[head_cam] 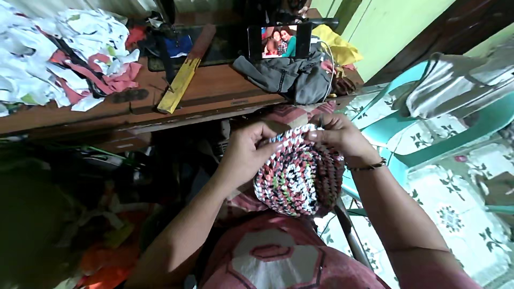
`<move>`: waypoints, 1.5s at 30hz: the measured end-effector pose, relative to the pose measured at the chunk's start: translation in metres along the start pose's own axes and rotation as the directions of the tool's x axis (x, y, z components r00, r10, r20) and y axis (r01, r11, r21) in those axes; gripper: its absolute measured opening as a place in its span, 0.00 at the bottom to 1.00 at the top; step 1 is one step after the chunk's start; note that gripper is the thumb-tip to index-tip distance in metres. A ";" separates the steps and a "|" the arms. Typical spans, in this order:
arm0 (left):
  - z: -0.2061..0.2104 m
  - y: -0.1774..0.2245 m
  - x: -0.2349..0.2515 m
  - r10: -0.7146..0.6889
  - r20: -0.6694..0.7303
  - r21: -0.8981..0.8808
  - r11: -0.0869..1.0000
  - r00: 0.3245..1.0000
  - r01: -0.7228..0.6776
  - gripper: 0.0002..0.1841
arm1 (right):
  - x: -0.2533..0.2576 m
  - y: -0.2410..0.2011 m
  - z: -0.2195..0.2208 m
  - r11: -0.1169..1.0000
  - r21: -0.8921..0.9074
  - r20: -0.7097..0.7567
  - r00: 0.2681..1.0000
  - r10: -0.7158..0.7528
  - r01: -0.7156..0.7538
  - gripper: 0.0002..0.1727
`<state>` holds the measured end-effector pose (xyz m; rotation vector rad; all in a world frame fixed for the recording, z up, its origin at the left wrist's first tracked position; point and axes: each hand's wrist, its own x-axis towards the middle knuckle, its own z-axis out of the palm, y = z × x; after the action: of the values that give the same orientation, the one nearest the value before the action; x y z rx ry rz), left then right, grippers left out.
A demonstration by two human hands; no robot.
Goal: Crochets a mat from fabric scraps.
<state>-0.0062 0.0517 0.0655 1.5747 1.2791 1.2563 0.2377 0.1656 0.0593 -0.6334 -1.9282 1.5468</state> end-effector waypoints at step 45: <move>-0.024 -0.042 0.068 -0.047 0.363 0.160 0.987 0.931 -0.013 0.07 | -0.039 0.051 0.070 0.943 0.333 -0.479 0.856 0.194 -0.028 0.06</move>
<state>-0.0380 0.1262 0.0480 1.8062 1.1686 0.8110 0.2170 0.1012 -0.0071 -0.9157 -1.2368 1.5218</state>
